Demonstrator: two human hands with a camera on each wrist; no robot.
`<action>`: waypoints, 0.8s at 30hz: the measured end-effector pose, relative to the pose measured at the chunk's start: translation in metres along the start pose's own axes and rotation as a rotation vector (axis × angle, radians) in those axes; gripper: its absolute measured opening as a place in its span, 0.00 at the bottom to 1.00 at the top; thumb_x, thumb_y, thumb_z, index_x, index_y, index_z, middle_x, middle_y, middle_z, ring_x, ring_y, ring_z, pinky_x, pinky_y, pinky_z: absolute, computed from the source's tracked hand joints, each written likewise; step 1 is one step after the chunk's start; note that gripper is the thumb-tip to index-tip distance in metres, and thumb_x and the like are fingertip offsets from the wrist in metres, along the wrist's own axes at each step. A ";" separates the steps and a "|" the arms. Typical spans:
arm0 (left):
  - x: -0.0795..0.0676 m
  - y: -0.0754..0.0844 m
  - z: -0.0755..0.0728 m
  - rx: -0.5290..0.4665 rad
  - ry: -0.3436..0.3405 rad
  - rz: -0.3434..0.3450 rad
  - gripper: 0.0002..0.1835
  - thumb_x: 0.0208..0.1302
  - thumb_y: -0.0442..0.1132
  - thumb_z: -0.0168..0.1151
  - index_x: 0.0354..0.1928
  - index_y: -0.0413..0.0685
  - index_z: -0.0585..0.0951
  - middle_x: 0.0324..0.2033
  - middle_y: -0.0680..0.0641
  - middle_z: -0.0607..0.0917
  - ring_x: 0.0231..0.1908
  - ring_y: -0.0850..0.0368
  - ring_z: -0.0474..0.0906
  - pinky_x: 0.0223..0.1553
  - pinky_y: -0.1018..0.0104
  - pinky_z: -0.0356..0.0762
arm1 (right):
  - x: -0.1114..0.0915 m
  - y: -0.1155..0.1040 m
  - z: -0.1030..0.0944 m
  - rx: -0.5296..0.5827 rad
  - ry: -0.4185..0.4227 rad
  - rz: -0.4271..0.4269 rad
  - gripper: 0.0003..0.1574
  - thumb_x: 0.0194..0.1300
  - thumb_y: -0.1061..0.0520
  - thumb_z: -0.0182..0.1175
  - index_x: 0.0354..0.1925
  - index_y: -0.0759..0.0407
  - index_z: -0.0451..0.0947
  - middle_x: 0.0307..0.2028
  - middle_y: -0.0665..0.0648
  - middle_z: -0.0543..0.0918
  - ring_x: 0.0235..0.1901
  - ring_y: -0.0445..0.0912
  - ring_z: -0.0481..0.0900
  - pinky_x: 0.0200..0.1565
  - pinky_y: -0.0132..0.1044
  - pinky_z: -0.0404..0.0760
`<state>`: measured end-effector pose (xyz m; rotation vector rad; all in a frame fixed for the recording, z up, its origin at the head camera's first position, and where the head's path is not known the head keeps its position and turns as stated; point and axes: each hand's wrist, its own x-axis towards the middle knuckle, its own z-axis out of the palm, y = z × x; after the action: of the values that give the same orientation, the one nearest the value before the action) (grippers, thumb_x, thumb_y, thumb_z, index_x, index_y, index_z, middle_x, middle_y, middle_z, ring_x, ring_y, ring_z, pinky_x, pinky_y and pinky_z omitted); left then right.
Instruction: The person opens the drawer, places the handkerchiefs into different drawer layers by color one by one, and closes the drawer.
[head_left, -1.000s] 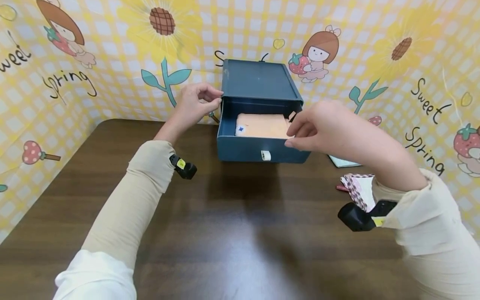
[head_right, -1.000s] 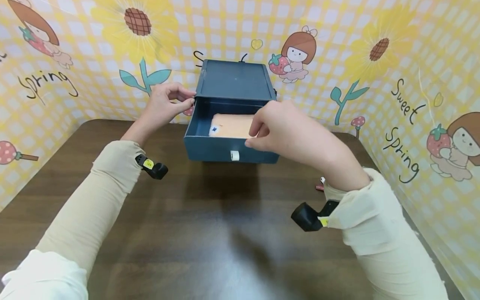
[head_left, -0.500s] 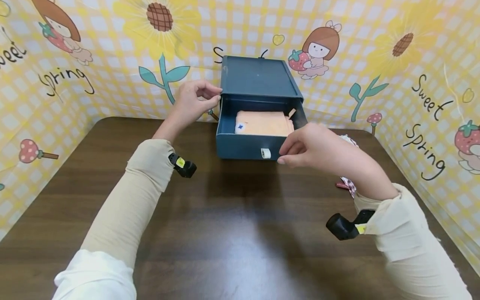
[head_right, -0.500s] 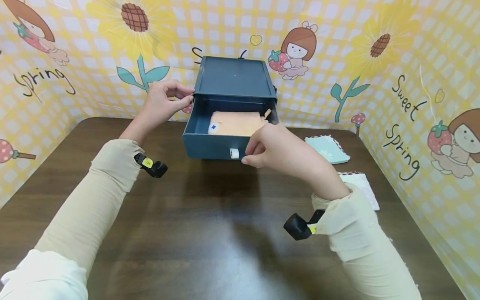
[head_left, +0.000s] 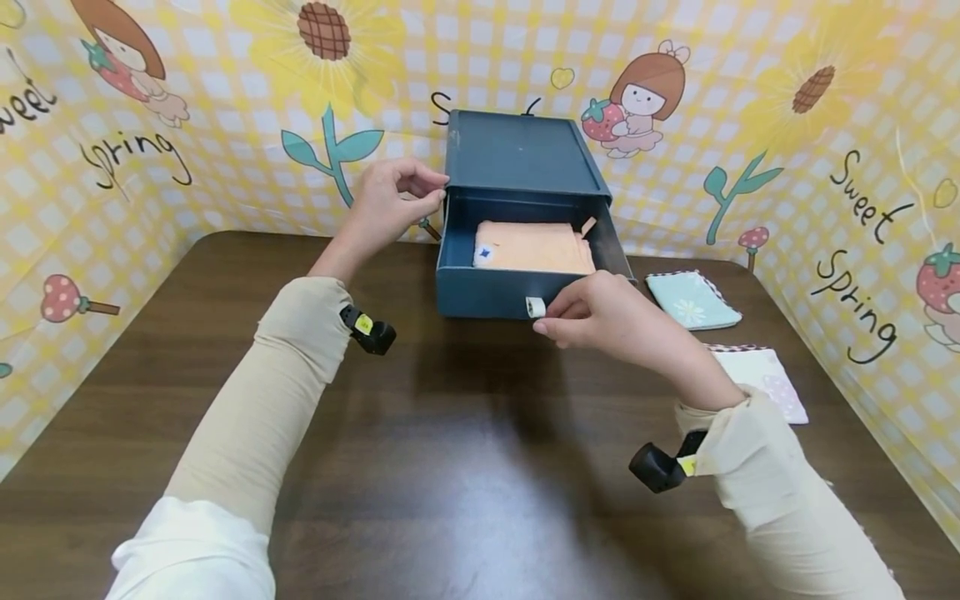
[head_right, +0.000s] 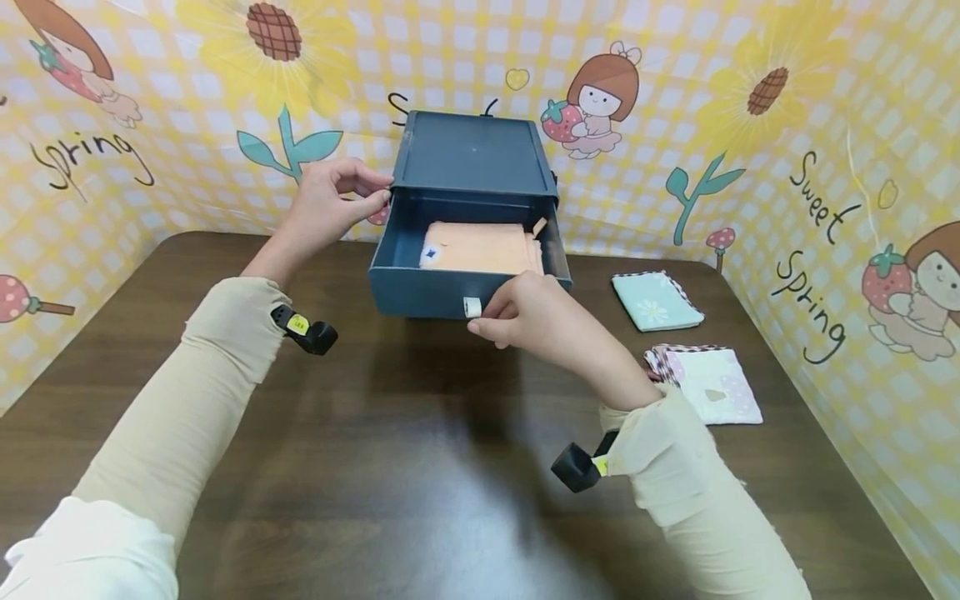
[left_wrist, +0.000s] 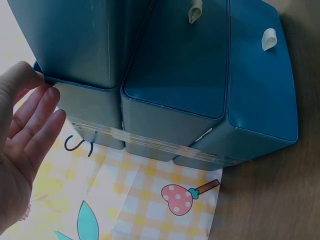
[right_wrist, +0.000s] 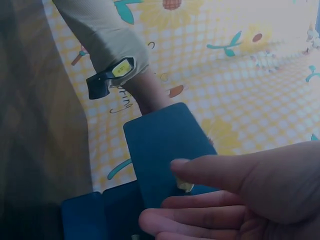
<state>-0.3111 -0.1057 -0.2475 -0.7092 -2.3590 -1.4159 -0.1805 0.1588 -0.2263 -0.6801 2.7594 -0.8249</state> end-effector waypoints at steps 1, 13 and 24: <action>0.000 0.000 0.000 -0.001 0.002 0.000 0.10 0.59 0.35 0.61 0.41 0.40 0.82 0.36 0.47 0.82 0.32 0.60 0.77 0.32 0.72 0.73 | 0.000 0.001 0.001 0.012 0.004 0.004 0.13 0.60 0.52 0.62 0.34 0.62 0.83 0.24 0.51 0.84 0.27 0.42 0.81 0.31 0.37 0.76; -0.002 -0.002 -0.001 -0.007 0.005 0.005 0.09 0.59 0.35 0.61 0.41 0.40 0.82 0.36 0.47 0.83 0.32 0.60 0.77 0.34 0.71 0.74 | 0.004 0.005 0.012 0.174 0.043 0.014 0.11 0.61 0.58 0.61 0.36 0.65 0.82 0.28 0.55 0.84 0.28 0.42 0.83 0.36 0.37 0.80; -0.002 -0.002 -0.001 -0.017 -0.002 0.016 0.09 0.59 0.34 0.60 0.41 0.39 0.82 0.37 0.45 0.82 0.33 0.59 0.77 0.34 0.71 0.73 | 0.009 0.005 0.008 0.170 0.103 0.004 0.11 0.61 0.56 0.60 0.36 0.64 0.82 0.29 0.54 0.85 0.29 0.42 0.82 0.37 0.37 0.78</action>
<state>-0.3107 -0.1075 -0.2495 -0.7325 -2.3401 -1.4316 -0.1875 0.1544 -0.2358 -0.6162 2.7365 -1.1079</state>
